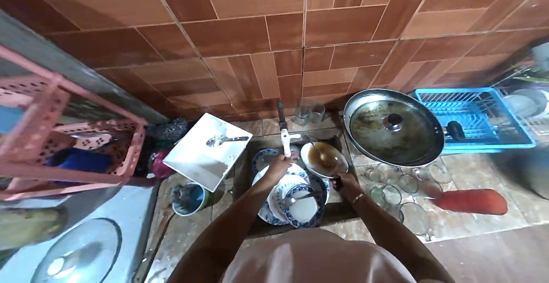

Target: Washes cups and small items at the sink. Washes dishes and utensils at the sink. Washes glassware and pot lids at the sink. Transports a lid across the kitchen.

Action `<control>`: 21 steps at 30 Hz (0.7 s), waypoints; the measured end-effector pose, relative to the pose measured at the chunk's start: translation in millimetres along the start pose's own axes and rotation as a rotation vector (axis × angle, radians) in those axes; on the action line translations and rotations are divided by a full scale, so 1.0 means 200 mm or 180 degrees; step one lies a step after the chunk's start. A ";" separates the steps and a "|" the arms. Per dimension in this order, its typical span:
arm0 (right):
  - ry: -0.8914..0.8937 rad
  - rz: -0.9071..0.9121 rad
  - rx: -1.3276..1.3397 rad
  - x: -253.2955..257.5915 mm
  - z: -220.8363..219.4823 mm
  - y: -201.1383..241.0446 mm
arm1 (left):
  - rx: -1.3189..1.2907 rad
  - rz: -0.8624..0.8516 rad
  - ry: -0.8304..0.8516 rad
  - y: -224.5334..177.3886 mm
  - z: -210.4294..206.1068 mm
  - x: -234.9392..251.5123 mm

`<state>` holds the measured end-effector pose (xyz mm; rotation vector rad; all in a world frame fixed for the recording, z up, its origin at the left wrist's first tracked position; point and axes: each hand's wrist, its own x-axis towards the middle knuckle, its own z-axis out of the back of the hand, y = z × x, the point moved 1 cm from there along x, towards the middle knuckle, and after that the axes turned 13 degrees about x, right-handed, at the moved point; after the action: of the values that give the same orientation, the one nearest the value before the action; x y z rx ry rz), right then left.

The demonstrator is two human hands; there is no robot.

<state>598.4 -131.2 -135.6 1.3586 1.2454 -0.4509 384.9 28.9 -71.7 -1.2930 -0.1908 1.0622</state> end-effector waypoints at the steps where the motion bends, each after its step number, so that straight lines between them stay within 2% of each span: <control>1: 0.0045 -0.0110 0.0166 -0.03 0.01 0.01 | -0.0049 0.0061 0.0025 0.01 -0.02 0.03; 3: 0.0112 -0.0383 0.0504 -0.08 0.04 0.01 | -0.0253 0.0185 0.0142 0.04 -0.07 0.10; 6: 0.0144 -0.0890 0.0928 -0.13 0.07 -0.01 | -0.0727 0.0646 0.0377 0.04 -0.16 0.15; 11: 0.0691 -0.1469 0.1400 -0.31 0.01 -0.11 | -0.1136 0.1218 0.0890 0.00 -0.17 0.17; 13: 0.0764 -0.1437 0.1370 -0.36 -0.05 -0.14 | -0.1465 0.1310 0.0920 0.03 -0.15 0.18; 16: 0.0555 -0.1145 0.1040 -0.38 -0.15 -0.14 | -0.1959 0.1221 0.0837 0.07 -0.10 0.13; 21: 0.0429 -0.0509 0.0552 -0.30 -0.20 -0.15 | -0.1903 0.1198 0.0890 0.06 -0.03 0.00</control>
<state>535.5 -127.5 -89.2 1.4600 1.4600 -0.5983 382.4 23.9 -84.5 -2.0615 -0.0505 1.1679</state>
